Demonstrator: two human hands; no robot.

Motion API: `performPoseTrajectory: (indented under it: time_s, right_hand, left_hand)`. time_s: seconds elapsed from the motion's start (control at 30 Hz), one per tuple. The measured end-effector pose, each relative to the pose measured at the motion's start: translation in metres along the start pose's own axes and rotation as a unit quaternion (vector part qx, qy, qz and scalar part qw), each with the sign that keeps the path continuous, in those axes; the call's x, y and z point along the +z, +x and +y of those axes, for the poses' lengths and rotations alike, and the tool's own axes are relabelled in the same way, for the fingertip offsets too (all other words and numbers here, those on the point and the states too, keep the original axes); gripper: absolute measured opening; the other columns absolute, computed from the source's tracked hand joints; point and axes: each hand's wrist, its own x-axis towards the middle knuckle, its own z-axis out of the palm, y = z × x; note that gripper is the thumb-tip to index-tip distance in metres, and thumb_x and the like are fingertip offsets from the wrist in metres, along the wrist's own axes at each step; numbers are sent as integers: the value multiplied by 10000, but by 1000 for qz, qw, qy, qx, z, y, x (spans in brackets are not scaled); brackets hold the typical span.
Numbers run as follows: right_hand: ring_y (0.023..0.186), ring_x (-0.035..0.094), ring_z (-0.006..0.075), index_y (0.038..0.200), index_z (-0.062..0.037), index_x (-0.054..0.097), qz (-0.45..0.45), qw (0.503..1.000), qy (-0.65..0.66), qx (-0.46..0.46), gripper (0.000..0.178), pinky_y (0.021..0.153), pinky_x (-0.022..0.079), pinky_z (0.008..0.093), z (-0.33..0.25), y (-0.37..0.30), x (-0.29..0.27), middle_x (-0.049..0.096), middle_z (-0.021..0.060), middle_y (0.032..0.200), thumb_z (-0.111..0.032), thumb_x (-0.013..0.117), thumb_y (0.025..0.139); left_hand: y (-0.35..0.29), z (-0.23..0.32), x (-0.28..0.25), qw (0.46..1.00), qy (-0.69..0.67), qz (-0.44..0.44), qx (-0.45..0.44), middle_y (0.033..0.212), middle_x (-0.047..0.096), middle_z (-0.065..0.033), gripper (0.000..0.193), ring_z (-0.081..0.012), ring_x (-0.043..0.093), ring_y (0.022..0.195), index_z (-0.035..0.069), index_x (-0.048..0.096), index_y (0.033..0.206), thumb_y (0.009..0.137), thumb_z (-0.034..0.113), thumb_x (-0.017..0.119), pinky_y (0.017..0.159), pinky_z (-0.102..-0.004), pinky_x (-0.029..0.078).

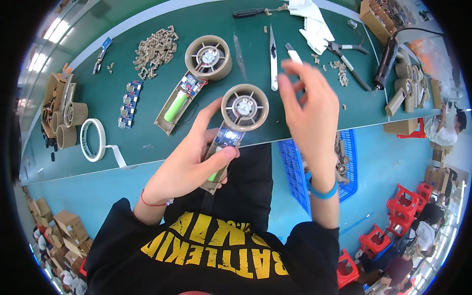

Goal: Assembling handheld electronic fans by installing motors, batteries, and circuit boards into plastic casings.

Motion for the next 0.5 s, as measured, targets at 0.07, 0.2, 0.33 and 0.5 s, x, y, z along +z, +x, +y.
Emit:
performPoseTrajectory:
  time_s: [0.07, 0.2, 0.33, 0.5]
  right_hand:
    - [725, 603, 117, 1140, -81, 644, -18, 997, -74, -18, 257, 598, 459, 256, -1, 22, 8, 655, 71, 936, -165, 666, 898]
    - [802, 652, 285, 1263, -116, 543, -41, 961, -259, -84, 393, 654, 505, 372, 14, 45, 23, 650, 117, 959, -211, 648, 896]
    - [746, 619, 283, 1270, -71, 531, -6, 968, -236, -90, 363, 670, 490, 374, 24, 45, 30, 615, 122, 878, -140, 582, 917]
    - [625, 442, 58, 1204, -15, 582, -9, 982, 178, 57, 306, 560, 345, 204, -4, 11, -24, 538, 23, 842, -95, 501, 920]
  left_hand:
    - [0, 3, 5, 1000, -7, 5, -17, 920, 570, -87, 729, -86, 556, 588, 74, 79, 1511, 946, 45, 539, 511, -237, 472]
    - [2, -3, 13, 997, 53, 53, 19, 938, 578, -76, 704, -70, 529, 596, 69, 118, 1500, 922, 14, 515, 515, -233, 450]
    - [8, -8, 18, 981, 155, 89, 77, 911, 638, -237, 716, -375, 652, 720, 4, 155, 1456, 879, 67, 576, 699, -443, 497]
    - [6, -5, 17, 961, 230, 138, 69, 1007, 654, -233, 646, -372, 682, 927, 2, 290, 1414, 860, 55, 619, 819, -360, 494]
